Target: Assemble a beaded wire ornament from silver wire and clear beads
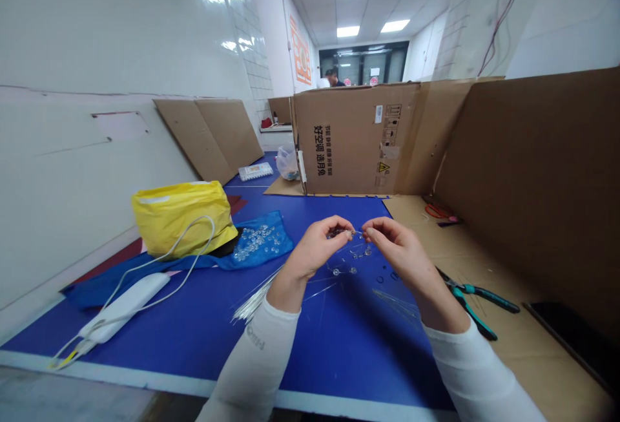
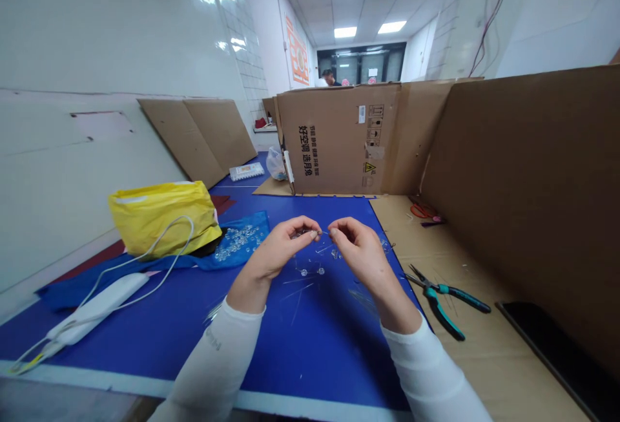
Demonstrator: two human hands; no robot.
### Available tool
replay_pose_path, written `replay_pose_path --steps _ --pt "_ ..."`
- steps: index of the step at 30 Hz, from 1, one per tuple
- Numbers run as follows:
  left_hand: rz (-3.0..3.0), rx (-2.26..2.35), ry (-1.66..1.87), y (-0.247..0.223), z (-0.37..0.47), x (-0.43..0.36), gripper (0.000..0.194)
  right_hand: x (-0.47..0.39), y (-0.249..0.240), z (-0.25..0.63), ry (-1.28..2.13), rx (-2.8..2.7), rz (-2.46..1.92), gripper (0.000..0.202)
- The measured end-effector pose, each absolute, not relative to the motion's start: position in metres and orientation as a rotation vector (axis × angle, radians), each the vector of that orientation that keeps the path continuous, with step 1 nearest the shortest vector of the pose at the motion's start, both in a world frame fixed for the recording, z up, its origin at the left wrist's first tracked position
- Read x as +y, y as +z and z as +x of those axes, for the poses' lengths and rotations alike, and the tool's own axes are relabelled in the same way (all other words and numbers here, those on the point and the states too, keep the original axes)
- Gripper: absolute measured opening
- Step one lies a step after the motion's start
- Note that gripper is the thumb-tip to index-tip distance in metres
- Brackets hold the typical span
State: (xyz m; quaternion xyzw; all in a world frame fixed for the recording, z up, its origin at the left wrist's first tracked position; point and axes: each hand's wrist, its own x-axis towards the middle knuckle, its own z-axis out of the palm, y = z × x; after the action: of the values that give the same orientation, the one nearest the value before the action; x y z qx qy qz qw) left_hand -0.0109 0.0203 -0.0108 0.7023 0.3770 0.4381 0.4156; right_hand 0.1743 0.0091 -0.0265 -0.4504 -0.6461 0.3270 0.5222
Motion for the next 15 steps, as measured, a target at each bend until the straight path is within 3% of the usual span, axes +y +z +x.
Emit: replay_pose_path --steps 15 --pt "1.388 0.928 0.99 -0.072 0.003 0.006 0.027 0.004 -0.094 0.177 0.98 -1.402 -1.074 0.025"
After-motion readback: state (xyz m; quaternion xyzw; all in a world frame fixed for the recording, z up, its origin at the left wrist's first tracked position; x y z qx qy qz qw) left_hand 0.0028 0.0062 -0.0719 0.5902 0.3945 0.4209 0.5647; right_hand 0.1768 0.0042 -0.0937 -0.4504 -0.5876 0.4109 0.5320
